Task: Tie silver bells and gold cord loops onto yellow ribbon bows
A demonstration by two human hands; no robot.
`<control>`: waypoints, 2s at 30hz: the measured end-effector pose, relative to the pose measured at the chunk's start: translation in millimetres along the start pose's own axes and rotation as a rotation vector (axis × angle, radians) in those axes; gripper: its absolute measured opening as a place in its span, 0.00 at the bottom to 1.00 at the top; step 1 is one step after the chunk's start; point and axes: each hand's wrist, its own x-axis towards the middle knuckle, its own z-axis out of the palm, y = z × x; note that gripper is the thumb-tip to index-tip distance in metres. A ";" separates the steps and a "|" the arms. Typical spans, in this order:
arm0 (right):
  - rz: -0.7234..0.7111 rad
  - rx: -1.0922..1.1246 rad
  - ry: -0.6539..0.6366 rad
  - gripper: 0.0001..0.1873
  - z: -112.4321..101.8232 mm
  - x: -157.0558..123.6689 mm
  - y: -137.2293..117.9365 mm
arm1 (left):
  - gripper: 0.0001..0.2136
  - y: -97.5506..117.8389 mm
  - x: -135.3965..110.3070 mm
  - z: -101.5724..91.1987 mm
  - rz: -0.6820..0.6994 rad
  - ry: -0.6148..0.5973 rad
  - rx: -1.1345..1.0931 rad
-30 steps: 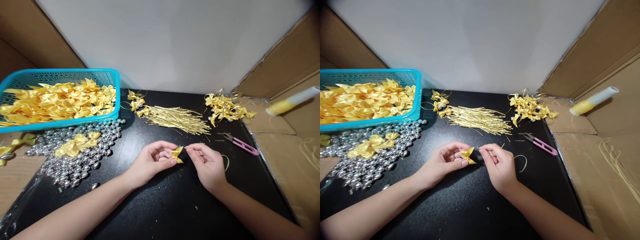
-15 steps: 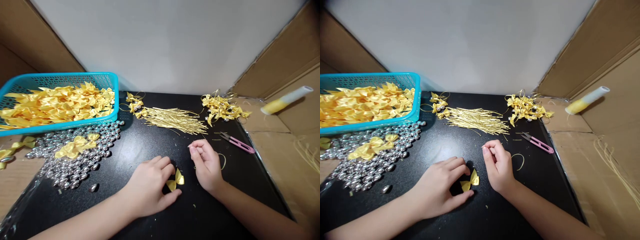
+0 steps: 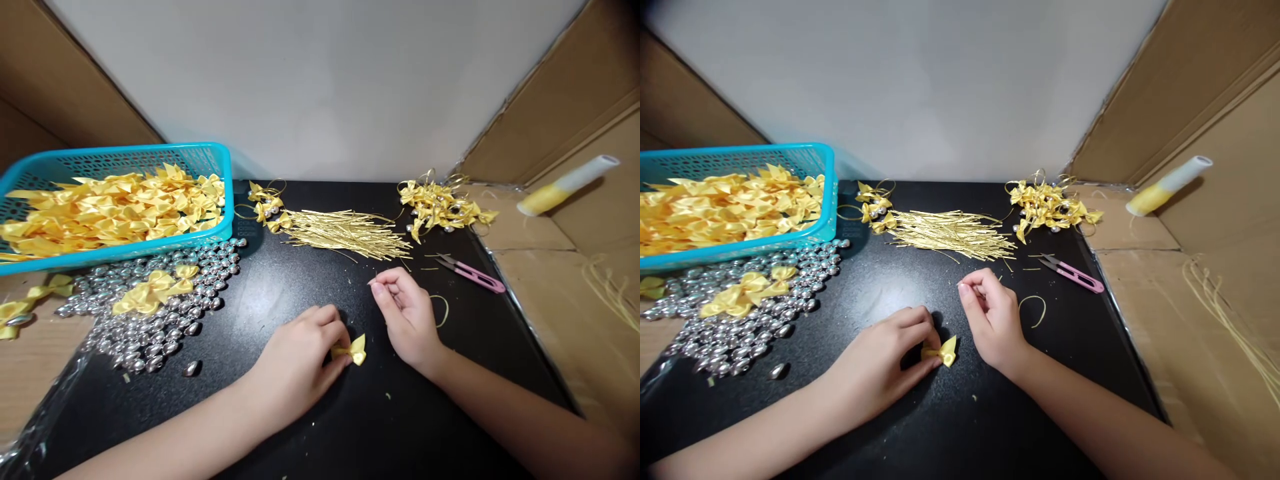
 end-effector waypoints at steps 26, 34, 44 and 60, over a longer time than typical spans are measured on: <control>0.016 0.115 -0.086 0.06 -0.6 -2.7 3.0 | 0.20 -25.9 14.4 16.8 0.072 0.347 -1.108; 0.074 0.195 -0.245 0.09 5.7 -20.1 -9.9 | 0.04 -24.0 15.4 13.2 0.056 0.475 -1.050; 0.123 0.287 -0.185 0.05 12.7 -27.4 -11.5 | 0.06 -24.8 15.9 13.0 -0.054 0.551 -1.115; -0.040 0.073 -0.211 0.06 5.3 -7.4 -6.7 | 0.14 -32.8 18.0 -6.0 -0.061 0.179 -0.974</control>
